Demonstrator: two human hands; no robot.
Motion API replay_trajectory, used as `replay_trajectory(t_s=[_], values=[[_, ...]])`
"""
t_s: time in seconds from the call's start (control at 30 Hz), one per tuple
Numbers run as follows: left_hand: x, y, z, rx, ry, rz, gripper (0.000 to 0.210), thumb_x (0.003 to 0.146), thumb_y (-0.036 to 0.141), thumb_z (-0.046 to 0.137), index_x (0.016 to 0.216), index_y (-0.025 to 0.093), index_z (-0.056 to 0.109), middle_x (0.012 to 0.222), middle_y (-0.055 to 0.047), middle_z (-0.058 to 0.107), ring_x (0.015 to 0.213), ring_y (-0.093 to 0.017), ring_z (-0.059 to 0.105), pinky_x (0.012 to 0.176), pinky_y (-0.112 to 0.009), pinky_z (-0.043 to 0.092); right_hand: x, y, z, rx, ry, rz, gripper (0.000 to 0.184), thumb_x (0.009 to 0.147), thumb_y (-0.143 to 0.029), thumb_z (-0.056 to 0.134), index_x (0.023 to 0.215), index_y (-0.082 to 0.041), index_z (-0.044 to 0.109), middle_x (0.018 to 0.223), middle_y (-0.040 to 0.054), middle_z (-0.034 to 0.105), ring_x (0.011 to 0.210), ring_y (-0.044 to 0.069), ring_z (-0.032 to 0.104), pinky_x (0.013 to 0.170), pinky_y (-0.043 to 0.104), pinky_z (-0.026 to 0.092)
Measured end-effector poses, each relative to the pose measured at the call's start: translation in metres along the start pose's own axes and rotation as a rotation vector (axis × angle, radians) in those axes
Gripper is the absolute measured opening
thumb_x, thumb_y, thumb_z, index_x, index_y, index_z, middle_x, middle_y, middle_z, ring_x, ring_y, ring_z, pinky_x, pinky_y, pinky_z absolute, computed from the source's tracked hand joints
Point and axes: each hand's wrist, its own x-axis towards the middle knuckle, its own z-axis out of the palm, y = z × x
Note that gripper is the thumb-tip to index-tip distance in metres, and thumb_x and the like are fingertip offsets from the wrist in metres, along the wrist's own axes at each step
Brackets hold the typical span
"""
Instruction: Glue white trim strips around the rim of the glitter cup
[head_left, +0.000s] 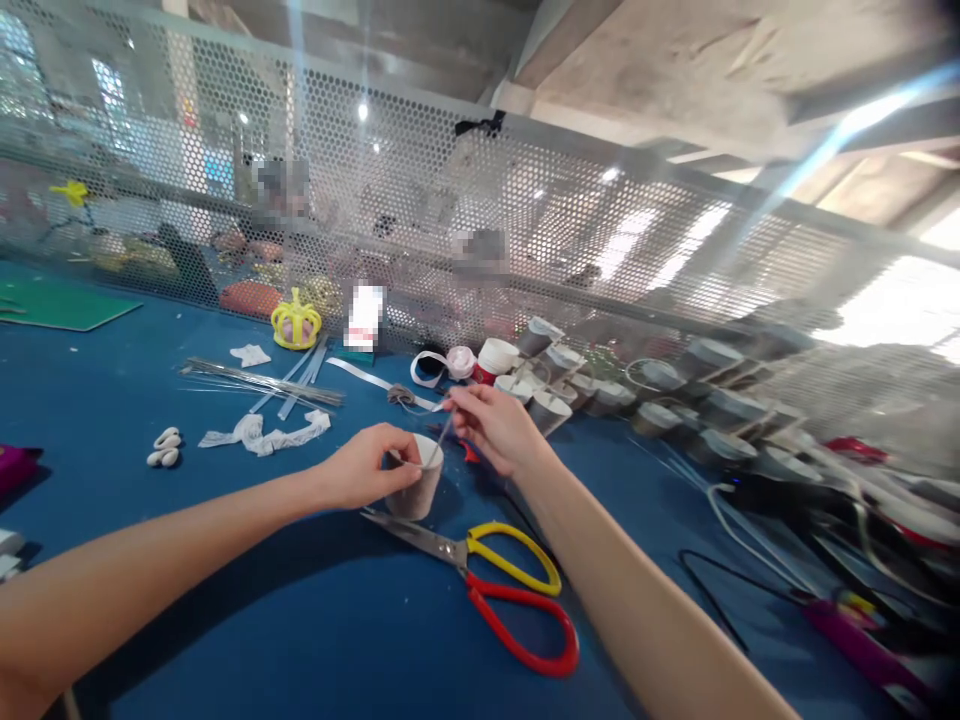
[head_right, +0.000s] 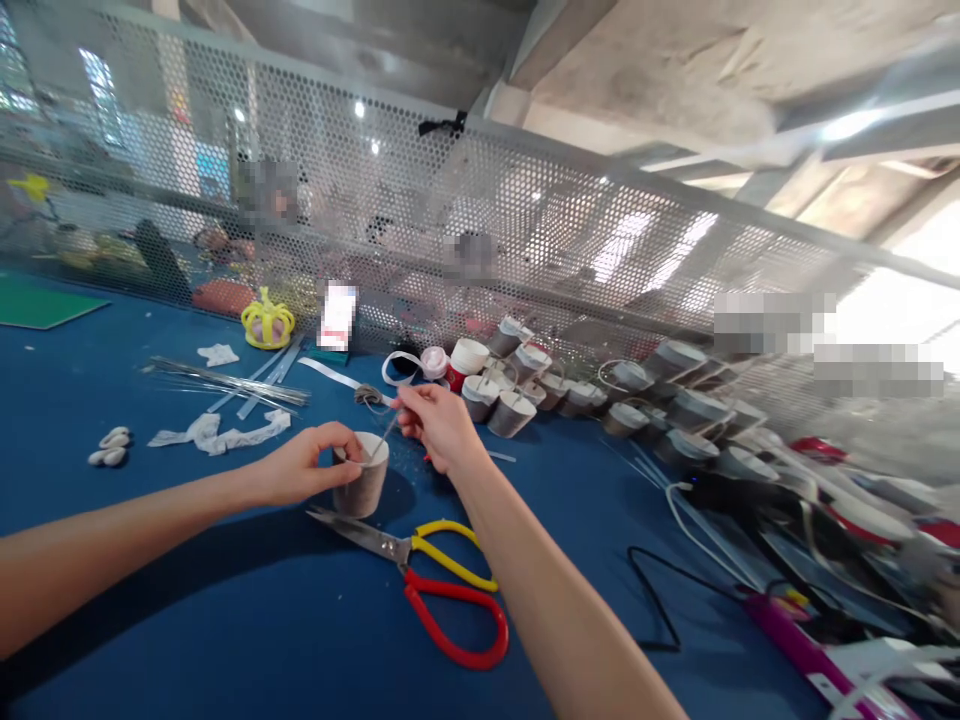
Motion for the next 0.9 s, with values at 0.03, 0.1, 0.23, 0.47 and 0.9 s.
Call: replay_trajectory(t_s=[0.03,0.1,0.23,0.47,0.9], values=[[0.000,-0.001,0.002,-0.004,0.011,-0.006,0.008,0.069,0.021,0.048,0.064,0.014,0.051,0.072,-0.002,0.057,0.073,-0.014,0.051,0.070,-0.025,0.040,0.008,-0.007,0.009,-0.026,-0.038,-0.011,0.016,0.067,-0.025,0.058,0.058,-0.013,0.051,0.045,-0.0036,0.051,0.039,0.004,0.043,0.039,0.016,0.036],[-0.001,-0.003,0.004,-0.031,0.046,-0.039,0.008,0.069,0.021,0.048,0.066,0.014,0.051,0.074,-0.002,0.057,0.074,-0.015,0.051,0.070,-0.025,0.040,0.020,-0.019,0.032,-0.071,-0.089,-0.063,0.011,0.067,-0.020,0.057,0.061,-0.014,0.051,0.052,-0.0032,0.055,0.041,0.004,0.046,0.040,0.015,0.038],[0.001,-0.006,0.005,-0.104,0.062,-0.094,0.009,0.069,0.021,0.047,0.065,0.013,0.050,0.068,-0.001,0.055,0.067,-0.013,0.050,0.063,-0.023,0.040,0.030,-0.032,0.062,-0.357,-0.323,-0.150,0.007,0.067,-0.021,0.059,0.070,-0.016,0.058,0.062,-0.0009,0.061,0.054,0.008,0.056,0.050,0.018,0.044],[0.002,-0.007,0.004,-0.181,0.074,-0.157,0.009,0.068,0.021,0.048,0.064,0.014,0.049,0.063,0.000,0.054,0.063,-0.012,0.051,0.059,-0.021,0.040,0.030,0.004,-0.016,-0.760,0.050,-0.118,0.017,0.069,-0.024,0.052,0.054,-0.017,0.048,0.055,0.0035,0.054,0.065,0.018,0.056,0.055,0.025,0.039],[0.004,-0.006,-0.002,-0.068,0.049,-0.167,0.012,0.069,0.023,0.046,0.065,0.013,0.052,0.062,0.000,0.055,0.061,-0.011,0.050,0.059,-0.022,0.040,-0.010,0.035,-0.014,-0.347,-0.213,0.330,0.041,0.076,-0.052,0.040,0.084,-0.014,0.055,0.059,0.0058,0.060,0.044,0.013,0.054,0.037,0.022,0.039]])
